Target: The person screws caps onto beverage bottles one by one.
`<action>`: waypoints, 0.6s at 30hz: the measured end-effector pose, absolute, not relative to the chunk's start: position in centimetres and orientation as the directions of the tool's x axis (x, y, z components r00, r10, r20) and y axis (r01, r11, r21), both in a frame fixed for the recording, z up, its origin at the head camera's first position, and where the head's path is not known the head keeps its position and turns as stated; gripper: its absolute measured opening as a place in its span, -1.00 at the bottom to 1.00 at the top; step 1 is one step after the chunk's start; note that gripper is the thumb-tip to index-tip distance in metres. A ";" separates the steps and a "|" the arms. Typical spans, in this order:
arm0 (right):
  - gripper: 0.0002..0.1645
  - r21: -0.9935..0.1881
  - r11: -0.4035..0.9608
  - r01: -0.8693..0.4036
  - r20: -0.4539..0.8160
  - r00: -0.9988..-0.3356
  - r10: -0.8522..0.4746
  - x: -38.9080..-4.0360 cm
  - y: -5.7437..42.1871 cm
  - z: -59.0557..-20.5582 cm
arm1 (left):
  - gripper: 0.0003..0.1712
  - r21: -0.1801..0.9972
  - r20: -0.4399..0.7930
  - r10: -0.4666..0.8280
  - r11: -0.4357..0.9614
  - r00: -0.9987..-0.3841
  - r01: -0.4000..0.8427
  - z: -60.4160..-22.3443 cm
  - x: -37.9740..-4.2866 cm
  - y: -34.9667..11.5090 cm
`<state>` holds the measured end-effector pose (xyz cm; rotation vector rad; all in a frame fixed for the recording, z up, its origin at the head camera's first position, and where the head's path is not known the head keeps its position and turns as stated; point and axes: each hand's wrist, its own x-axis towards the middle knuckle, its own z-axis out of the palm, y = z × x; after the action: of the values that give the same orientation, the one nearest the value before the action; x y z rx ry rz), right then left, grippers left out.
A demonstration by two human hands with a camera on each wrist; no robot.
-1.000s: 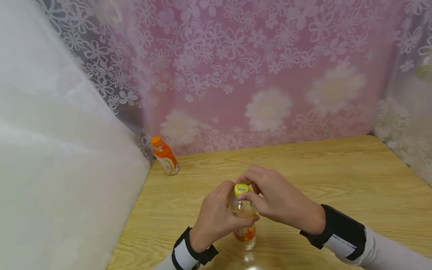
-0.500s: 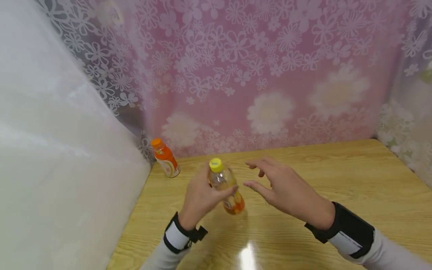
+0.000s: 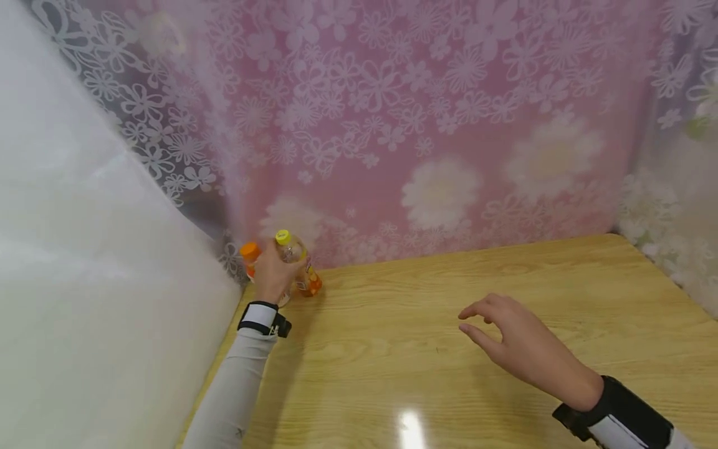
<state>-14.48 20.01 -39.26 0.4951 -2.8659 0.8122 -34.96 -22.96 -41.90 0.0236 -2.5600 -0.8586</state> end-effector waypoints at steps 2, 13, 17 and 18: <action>-0.77 -0.489 0.803 -0.339 0.202 -0.940 -0.274 -14.1 20.0 -39.6 | -0.16 0.569 0.385 -0.166 0.817 -0.908 0.091 -42.1 -34.9 -23.2; -0.72 -0.541 0.782 -0.311 0.161 -0.950 -0.267 -13.4 20.6 -40.6 | 0.10 0.537 0.390 -0.183 0.841 -0.902 0.062 -41.3 -35.1 -23.1; -0.73 -0.553 0.777 -0.301 0.151 -0.953 -0.262 -13.6 21.4 -40.9 | 0.16 0.502 0.397 -0.172 0.863 -0.901 0.056 -40.6 -34.9 -22.8; -0.72 -0.549 0.781 -0.298 0.149 -0.954 -0.260 -13.7 21.6 -41.0 | 0.17 0.488 0.402 -0.163 0.871 -0.901 0.060 -40.3 -34.7 -22.7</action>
<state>-13.74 21.64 -40.98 0.4554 -2.9029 0.9125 -34.66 -22.73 -40.26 0.0756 -2.6029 -0.6992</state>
